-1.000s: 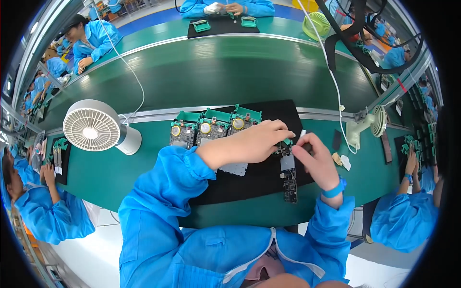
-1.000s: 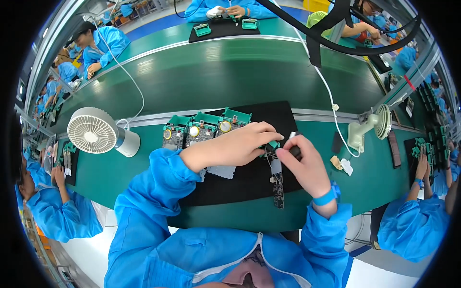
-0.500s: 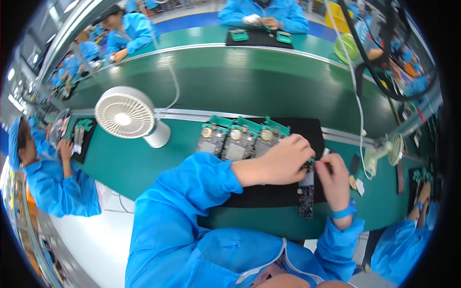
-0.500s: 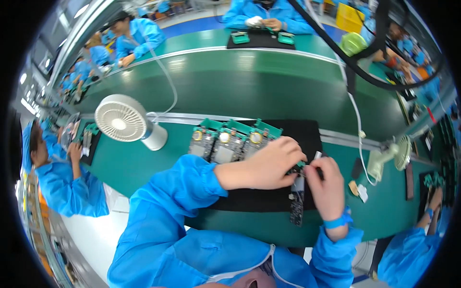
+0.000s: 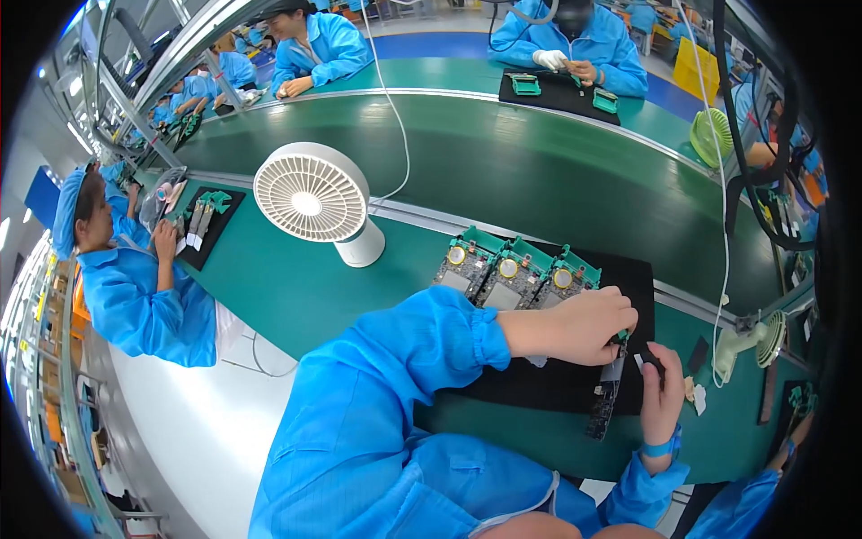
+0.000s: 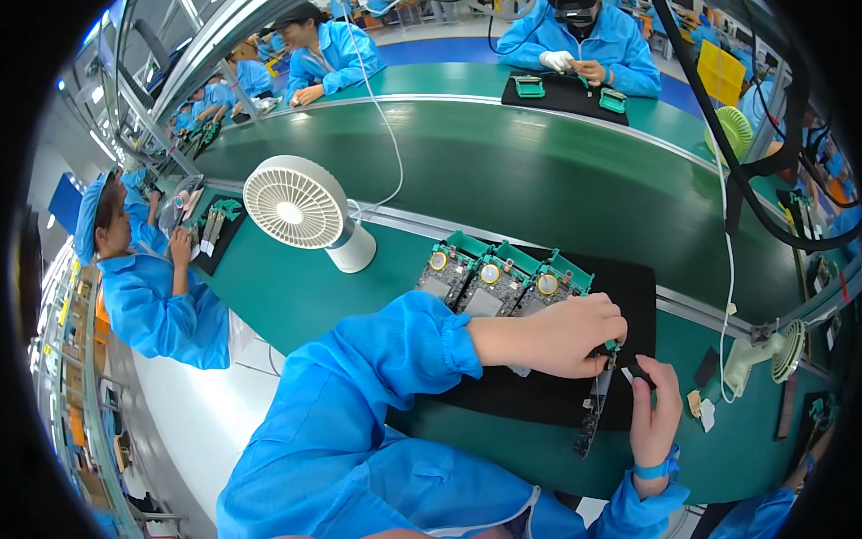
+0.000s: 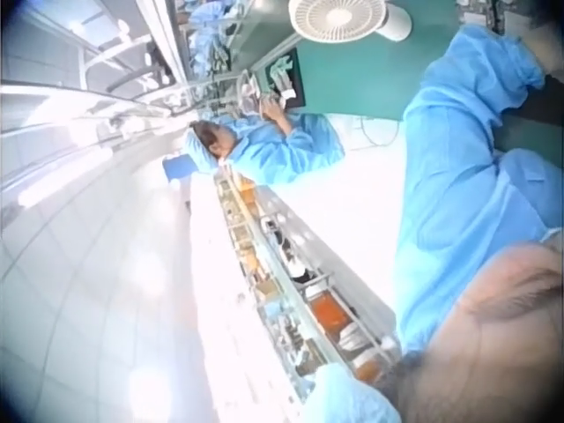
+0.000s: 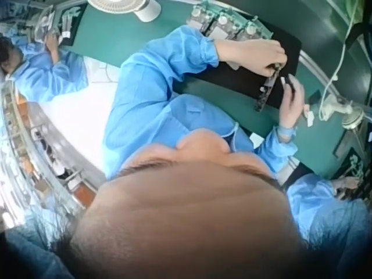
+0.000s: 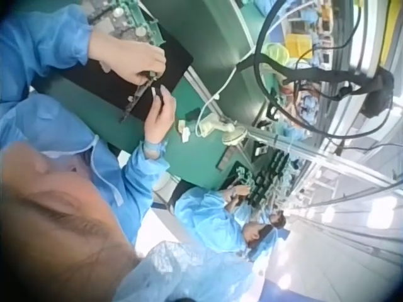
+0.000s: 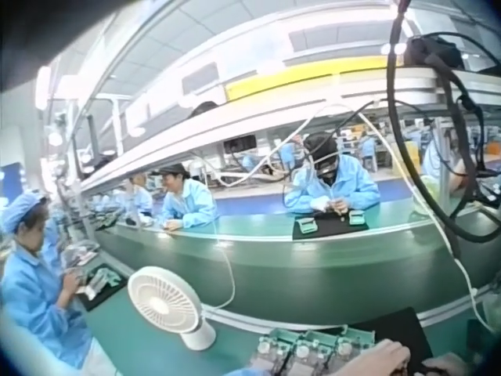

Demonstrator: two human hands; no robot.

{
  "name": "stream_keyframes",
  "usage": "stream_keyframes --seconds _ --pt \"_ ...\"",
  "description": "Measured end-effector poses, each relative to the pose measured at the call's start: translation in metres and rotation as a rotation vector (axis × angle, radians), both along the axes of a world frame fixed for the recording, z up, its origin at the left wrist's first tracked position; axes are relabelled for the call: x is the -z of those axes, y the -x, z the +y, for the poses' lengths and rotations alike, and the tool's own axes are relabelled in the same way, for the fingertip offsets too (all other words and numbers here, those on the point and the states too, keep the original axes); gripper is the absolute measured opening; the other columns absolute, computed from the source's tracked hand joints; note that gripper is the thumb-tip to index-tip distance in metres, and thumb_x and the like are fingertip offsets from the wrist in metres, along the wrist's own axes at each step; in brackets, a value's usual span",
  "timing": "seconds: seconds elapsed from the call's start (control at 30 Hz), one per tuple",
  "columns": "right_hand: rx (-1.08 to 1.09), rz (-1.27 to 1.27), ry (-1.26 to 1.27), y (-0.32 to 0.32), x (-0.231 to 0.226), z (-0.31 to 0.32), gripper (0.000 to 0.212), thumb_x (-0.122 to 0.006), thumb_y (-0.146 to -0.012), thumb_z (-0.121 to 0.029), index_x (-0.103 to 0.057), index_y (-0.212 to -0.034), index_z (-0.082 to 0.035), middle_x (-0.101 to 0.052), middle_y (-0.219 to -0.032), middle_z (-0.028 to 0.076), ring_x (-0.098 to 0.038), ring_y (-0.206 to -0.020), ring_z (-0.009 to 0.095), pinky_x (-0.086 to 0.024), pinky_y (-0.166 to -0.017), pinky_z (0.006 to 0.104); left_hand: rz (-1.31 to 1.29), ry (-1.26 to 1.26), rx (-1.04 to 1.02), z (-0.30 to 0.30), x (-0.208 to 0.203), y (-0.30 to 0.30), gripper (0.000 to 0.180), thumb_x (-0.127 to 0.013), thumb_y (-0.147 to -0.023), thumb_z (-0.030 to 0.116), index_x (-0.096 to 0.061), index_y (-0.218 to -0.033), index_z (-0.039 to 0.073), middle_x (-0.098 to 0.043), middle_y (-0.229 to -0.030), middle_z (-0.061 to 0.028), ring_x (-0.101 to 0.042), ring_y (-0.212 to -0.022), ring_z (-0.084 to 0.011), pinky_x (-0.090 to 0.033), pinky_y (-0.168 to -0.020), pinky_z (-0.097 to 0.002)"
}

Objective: The person assembles electronic components onto circuit boards and into device housings, connecting them with ribbon cables using a precision tool.

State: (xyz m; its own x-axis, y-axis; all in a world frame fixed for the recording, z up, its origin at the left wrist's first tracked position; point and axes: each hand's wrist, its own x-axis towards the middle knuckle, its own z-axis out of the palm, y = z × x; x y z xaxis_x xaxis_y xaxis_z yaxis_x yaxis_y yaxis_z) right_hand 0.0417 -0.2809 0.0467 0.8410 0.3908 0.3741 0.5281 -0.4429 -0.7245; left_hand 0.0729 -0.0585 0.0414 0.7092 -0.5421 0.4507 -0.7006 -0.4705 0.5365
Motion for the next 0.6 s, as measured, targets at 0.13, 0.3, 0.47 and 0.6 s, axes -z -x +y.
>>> stream_keyframes --seconds 0.13,0.3,0.47,0.6 --pt "-0.034 -0.084 0.107 -0.001 -0.008 0.02 0.021 -0.052 -0.089 0.004 -0.059 -0.108 -0.001 -0.057 -0.099 0.016 -0.057 -0.089 0.032 -0.046 -0.077 0.0353 -0.063 0.052 -0.012 -0.001 0.006 0.0 0.024 -0.07 -0.071 0.013 -0.056 -0.089 0.004 -0.055 -0.086 -0.0103 -0.051 -0.09 -0.031 -0.046 -0.075 -0.041" --pt "-0.003 -0.226 0.193 0.003 -0.009 0.026 0.022 -0.052 -0.088 0.006 -0.058 -0.108 -0.001 -0.056 -0.098 0.017 -0.057 -0.089 0.034 -0.047 -0.075 0.0378 -0.068 0.126 -0.026 -0.003 0.012 0.001 0.024 -0.07 -0.069 0.012 -0.055 -0.088 0.005 -0.054 -0.086 -0.0101 -0.05 -0.088 -0.0311 -0.045 -0.074 -0.0405" --pt "0.084 -0.27 0.243 -0.001 0.001 0.034 0.024 -0.051 -0.088 0.006 -0.057 -0.11 -0.001 -0.055 -0.101 0.017 -0.056 -0.089 0.034 -0.047 -0.076 0.0392 -0.071 0.089 -0.028 0.0 0.017 0.002 0.026 -0.07 -0.069 0.012 -0.055 -0.089 0.004 -0.054 -0.088 -0.0105 -0.05 -0.09 -0.0309 -0.044 -0.077 -0.0406" --pt "0.124 -0.315 0.231 0.002 0.007 0.023 0.026 -0.051 -0.088 0.007 -0.057 -0.111 -0.002 -0.055 -0.1 0.018 -0.056 -0.09 0.035 -0.047 -0.078 0.0388 -0.086 0.109 0.035 -0.006 0.015 -0.002 0.027 -0.07 -0.068 0.012 -0.056 -0.09 0.004 -0.054 -0.089 -0.0115 -0.049 -0.09 -0.0312 -0.044 -0.079 -0.041"
